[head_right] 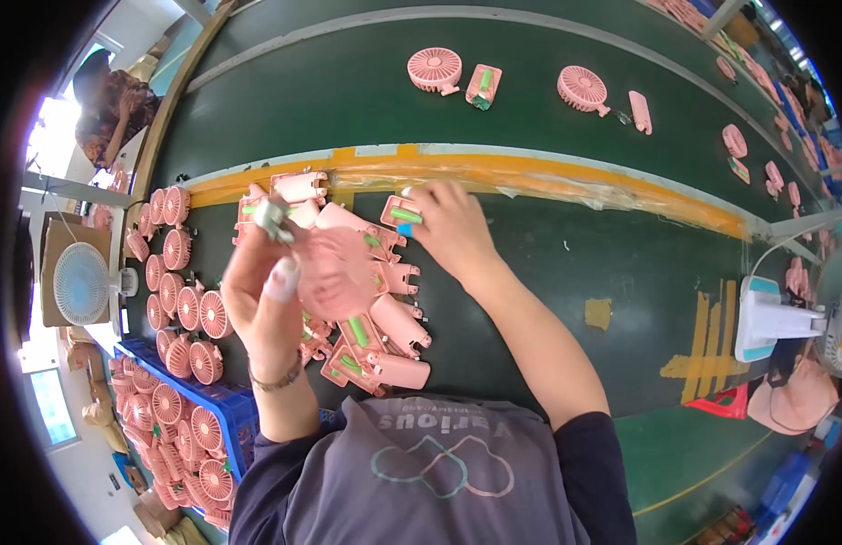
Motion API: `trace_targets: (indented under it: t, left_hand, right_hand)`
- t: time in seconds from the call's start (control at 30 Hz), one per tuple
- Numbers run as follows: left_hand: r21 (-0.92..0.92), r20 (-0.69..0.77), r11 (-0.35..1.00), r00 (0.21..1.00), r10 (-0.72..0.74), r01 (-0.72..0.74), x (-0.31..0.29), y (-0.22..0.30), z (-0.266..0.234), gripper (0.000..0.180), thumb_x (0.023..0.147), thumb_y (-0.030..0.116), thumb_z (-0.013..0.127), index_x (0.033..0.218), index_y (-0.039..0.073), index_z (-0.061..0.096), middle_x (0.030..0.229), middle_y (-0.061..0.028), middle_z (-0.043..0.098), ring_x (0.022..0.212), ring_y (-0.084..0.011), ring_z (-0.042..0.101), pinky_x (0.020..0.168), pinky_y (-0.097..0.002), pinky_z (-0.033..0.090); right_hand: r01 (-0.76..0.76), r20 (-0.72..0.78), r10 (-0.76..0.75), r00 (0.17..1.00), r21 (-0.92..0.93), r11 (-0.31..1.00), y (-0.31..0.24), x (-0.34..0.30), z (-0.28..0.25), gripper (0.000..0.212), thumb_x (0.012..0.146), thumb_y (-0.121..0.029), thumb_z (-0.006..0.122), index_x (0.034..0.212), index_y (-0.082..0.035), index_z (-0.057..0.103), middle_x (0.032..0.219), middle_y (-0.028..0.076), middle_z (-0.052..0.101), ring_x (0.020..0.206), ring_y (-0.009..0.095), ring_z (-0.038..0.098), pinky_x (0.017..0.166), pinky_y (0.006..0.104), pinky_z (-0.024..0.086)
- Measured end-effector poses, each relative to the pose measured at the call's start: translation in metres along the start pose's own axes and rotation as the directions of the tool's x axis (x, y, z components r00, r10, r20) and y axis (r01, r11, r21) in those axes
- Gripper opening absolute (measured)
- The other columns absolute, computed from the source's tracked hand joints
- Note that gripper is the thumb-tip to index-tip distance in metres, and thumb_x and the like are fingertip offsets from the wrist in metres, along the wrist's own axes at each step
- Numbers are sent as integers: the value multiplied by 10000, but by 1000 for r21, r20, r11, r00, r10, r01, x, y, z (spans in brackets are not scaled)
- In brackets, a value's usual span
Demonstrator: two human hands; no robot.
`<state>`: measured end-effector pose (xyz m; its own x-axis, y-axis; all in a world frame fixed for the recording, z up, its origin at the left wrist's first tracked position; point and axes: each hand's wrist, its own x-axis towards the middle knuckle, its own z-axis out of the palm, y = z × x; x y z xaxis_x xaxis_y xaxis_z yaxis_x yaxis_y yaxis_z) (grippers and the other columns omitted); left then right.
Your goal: The person assembles handheld mini fans on a production line by connecting small circuit boards, attaching wiring, and fitting fan heads into plastic casings with batteries by hand.
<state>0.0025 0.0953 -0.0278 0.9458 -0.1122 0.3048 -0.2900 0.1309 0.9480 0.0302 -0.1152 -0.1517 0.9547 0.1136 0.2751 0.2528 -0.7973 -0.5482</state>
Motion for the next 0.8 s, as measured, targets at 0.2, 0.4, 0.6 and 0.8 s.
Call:
trace_targets:
  t: [0.2, 0.4, 0.6, 0.8]
  left_hand:
    - [-234, 142, 956, 979, -146, 177, -43, 11, 4, 433, 924, 39, 566, 1319, -92, 446, 1291, -186, 549, 1134, -226, 572, 963, -363, 474]
    - [-130, 291, 911, 894, -342, 391, -53, 9, -1, 425, 897, 45, 625, 1281, -80, 492, 1161, -176, 618, 1052, -200, 601, 898, -323, 509]
    - [117, 198, 931, 911, -363, 345, -45, -1, 18, 283, 799, 26, 743, 1053, -32, 632, 893, -86, 699, 813, -110, 645, 730, -261, 521]
    - [169, 206, 955, 939, -276, 243, -51, 0, 22, 188, 851, 26, 686, 1018, -35, 623, 888, -79, 695, 805, -109, 643, 724, -259, 519]
  right_hand:
    - [-144, 105, 155, 982, -102, 984, -8, -33, -8, 322, 799, -222, 676, 1061, -64, 576, 1019, 118, 575, 925, 301, 592, 728, 421, 498]
    - [-650, 171, 635, 754, 44, 759, 2, -111, -56, 330, 849, -212, 662, 1097, -54, 513, 866, 145, 643, 695, 336, 637, 603, 419, 505]
    - [-172, 42, 168, 985, 110, 979, 7, -125, -84, 475, 669, -17, 712, 1122, -110, 604, 1129, 80, 570, 1046, 256, 542, 808, 338, 465]
    - [217, 311, -181, 933, -84, 973, 6, -103, -76, 367, 684, -17, 681, 1036, -93, 609, 1002, 44, 569, 993, 239, 542, 888, 350, 417]
